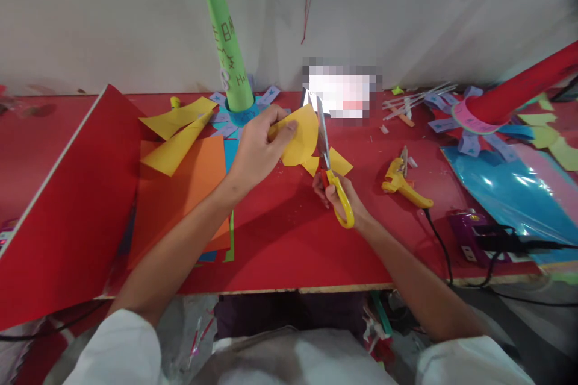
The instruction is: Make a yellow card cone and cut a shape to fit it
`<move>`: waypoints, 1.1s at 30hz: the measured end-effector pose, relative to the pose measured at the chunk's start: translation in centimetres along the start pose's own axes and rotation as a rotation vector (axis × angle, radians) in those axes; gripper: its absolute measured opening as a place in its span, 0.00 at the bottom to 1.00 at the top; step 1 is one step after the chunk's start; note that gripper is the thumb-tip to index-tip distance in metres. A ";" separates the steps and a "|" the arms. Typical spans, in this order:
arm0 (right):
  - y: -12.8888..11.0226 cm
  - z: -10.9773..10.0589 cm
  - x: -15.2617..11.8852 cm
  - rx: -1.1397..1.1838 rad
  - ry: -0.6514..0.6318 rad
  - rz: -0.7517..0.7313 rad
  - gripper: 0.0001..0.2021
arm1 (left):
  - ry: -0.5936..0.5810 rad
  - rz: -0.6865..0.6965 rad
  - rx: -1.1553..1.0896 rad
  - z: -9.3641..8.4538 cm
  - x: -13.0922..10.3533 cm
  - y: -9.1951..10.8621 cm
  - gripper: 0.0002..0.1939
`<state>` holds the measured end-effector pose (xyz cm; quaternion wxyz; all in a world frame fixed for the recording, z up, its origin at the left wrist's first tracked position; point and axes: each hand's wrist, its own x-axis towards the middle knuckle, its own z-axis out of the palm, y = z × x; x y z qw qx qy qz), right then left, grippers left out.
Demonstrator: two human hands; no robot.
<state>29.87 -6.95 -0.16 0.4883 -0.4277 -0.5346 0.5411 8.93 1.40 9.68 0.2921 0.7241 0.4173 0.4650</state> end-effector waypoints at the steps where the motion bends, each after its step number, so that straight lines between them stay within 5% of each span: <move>1: 0.1 0.0 0.0 0.004 0.000 0.000 0.38 | -0.003 0.003 0.000 0.0 0.0 0.0 0.16; 16: -0.4 -0.1 -0.1 -0.012 0.031 0.032 0.37 | 0.007 0.061 -0.017 0.2 0.1 -0.2 0.22; 33: -0.6 -0.6 0.0 -0.090 0.024 0.057 0.36 | -0.036 0.071 0.041 -1.2 0.7 0.1 0.15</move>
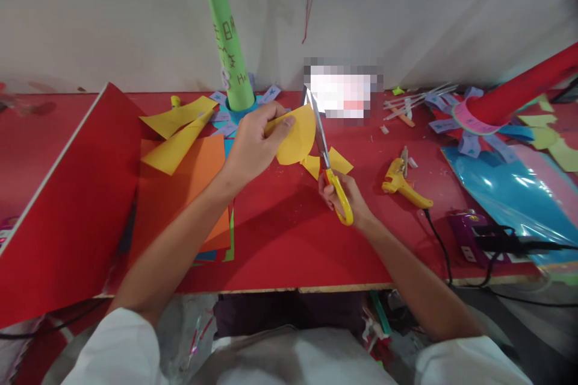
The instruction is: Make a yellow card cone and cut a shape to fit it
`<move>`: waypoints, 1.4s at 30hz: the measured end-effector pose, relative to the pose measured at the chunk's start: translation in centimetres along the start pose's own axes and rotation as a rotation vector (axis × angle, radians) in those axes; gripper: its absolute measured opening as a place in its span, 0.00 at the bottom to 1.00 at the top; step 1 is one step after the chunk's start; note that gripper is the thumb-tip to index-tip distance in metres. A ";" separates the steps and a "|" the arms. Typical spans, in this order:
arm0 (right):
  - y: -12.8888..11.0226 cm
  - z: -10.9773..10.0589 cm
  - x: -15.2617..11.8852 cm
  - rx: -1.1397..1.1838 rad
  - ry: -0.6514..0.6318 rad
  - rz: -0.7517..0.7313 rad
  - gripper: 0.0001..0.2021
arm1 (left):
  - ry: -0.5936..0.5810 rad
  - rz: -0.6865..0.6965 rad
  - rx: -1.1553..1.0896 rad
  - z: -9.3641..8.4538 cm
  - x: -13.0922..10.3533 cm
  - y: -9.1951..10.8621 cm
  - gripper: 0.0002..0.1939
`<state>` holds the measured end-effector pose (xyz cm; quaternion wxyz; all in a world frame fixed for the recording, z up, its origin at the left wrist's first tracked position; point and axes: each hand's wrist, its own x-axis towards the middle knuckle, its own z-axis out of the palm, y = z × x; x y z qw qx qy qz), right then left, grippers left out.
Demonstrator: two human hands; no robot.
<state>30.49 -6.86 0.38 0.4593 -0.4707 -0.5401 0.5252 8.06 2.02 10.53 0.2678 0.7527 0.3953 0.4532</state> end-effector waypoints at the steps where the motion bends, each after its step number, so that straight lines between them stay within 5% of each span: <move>1: 0.0 -0.1 0.0 -0.003 0.002 -0.002 0.36 | -0.004 0.001 0.000 -0.1 0.0 0.0 0.15; 8: 0.1 0.0 0.1 0.009 -0.106 -0.025 0.38 | -0.046 0.011 0.024 -0.9 0.3 0.0 0.15; 16: 0.0 -0.1 0.2 0.012 -0.042 0.001 0.36 | -0.071 -0.021 0.008 -1.1 0.4 0.0 0.15; 24: -0.4 -0.1 0.0 -0.016 -0.116 -0.024 0.38 | -0.110 -0.035 0.023 -1.7 0.4 0.3 0.18; 35: -0.6 -0.7 0.1 -0.181 0.020 0.078 0.24 | -0.125 -0.011 0.046 -2.1 0.5 0.1 0.16; 42: -0.4 -0.6 0.1 -0.238 0.075 0.044 0.28 | -0.079 -0.050 -0.054 -1.9 0.5 -0.4 0.14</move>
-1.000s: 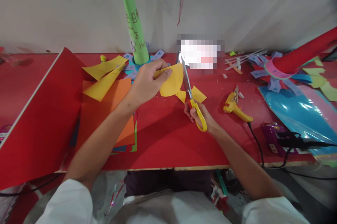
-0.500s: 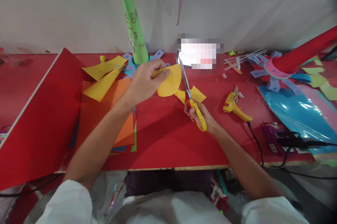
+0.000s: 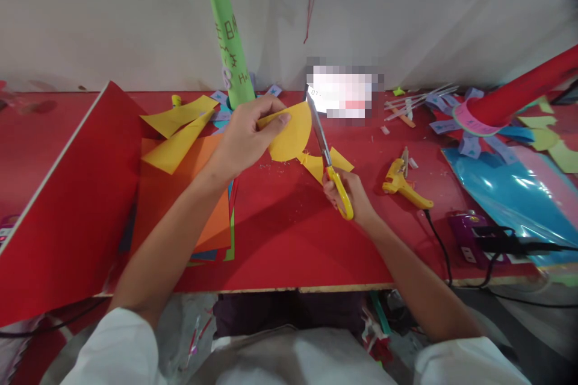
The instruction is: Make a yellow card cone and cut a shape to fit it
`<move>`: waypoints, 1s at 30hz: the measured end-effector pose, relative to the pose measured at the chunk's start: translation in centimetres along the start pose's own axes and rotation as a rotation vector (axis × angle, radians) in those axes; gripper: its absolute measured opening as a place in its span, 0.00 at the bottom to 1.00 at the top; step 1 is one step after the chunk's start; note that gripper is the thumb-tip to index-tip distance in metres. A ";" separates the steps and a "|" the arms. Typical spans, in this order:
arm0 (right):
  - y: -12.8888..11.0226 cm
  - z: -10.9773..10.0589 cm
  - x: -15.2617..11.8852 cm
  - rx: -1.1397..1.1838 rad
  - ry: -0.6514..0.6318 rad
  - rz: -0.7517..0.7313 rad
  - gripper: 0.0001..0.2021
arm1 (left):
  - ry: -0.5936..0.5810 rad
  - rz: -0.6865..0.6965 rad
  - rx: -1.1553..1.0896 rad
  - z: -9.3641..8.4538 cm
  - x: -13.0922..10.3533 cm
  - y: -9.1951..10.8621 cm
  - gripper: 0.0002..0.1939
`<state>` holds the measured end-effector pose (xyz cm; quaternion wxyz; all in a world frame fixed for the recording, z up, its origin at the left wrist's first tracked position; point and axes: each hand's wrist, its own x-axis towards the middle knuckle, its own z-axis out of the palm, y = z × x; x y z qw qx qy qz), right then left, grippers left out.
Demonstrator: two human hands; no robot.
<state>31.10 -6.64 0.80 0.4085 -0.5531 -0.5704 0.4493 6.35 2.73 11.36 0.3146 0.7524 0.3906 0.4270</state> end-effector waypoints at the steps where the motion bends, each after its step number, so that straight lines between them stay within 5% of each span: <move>1: 0.1 0.0 0.1 -0.035 0.029 -0.017 0.29 | 0.009 -0.026 -0.040 0.1 0.0 -0.2 0.14; 5: 0.4 -0.6 0.6 -0.362 0.194 -0.039 0.29 | 0.067 -0.120 -0.189 0.4 0.2 -1.0 0.18; 8: 1.0 -0.9 1.1 -0.644 0.268 -0.041 0.19 | 0.109 -0.110 -0.206 0.7 0.3 -1.2 0.22; 10: 1.5 -1.0 1.3 -0.759 0.235 -0.090 0.12 | 0.111 -0.083 -0.207 0.8 0.4 -1.3 0.23; 17: 2.7 -0.7 1.6 -0.837 0.085 -0.263 0.16 | 0.045 0.009 -0.288 0.9 0.8 -1.1 0.27; 23: 1.2 -0.7 0.8 -0.539 0.150 -0.407 0.13 | 0.051 -0.034 -0.371 3.3 -1.0 -0.8 0.25; 27: 0.6 0.0 0.0 -0.004 0.100 -0.274 0.23 | -0.003 -0.150 -0.421 6.2 -4.2 -2.6 0.19; 30: 0.2 0.7 0.1 0.159 0.052 -0.189 0.27 | 0.002 -0.264 -0.541 7.4 -6.7 -4.2 0.21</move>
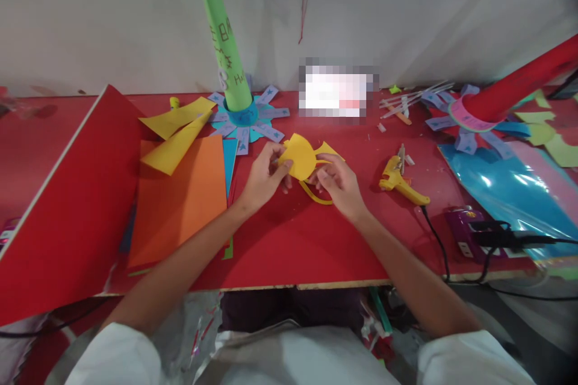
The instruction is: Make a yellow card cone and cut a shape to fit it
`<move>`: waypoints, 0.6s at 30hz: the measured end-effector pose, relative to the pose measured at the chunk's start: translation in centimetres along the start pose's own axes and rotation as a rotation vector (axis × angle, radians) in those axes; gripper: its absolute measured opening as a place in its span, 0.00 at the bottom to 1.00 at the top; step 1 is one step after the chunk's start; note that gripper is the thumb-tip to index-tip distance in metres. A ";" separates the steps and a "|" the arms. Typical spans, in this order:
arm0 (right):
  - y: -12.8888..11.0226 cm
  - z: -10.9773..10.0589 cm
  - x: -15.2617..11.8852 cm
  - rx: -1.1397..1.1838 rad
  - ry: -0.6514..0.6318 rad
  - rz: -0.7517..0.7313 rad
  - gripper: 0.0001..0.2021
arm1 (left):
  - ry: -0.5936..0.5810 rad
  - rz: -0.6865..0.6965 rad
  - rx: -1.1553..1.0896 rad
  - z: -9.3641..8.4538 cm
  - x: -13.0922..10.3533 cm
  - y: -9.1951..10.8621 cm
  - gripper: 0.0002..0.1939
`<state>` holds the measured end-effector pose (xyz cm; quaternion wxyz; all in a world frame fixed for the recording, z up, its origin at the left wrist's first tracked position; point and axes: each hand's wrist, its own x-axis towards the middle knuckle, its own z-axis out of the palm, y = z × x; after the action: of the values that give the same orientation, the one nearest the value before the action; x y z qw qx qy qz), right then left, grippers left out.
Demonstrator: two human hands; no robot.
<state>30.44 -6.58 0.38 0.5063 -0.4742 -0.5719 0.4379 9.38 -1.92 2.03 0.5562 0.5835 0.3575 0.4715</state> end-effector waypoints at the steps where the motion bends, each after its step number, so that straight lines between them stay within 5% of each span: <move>1: -0.2 0.3 0.2 -0.008 0.010 0.015 0.27 | 0.005 -0.020 -0.022 -0.1 -0.5 -0.6 0.23; 8: -2.6 1.8 2.8 -0.188 0.155 -0.057 0.23 | -0.005 -0.086 -0.063 -0.6 -1.4 -1.6 0.30; 13: -1.1 2.4 2.8 -0.156 0.143 -0.068 0.29 | 0.101 -0.019 -0.064 -0.9 -1.1 -1.9 0.28; 18: 0.2 2.3 2.2 -0.176 0.082 -0.197 0.21 | 0.102 0.035 0.047 -1.7 -1.3 -2.5 0.25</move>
<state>28.10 -4.42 0.35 0.5262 -0.4757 -0.6309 0.3144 7.66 -2.31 -0.70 0.5148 0.5779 0.3862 0.5019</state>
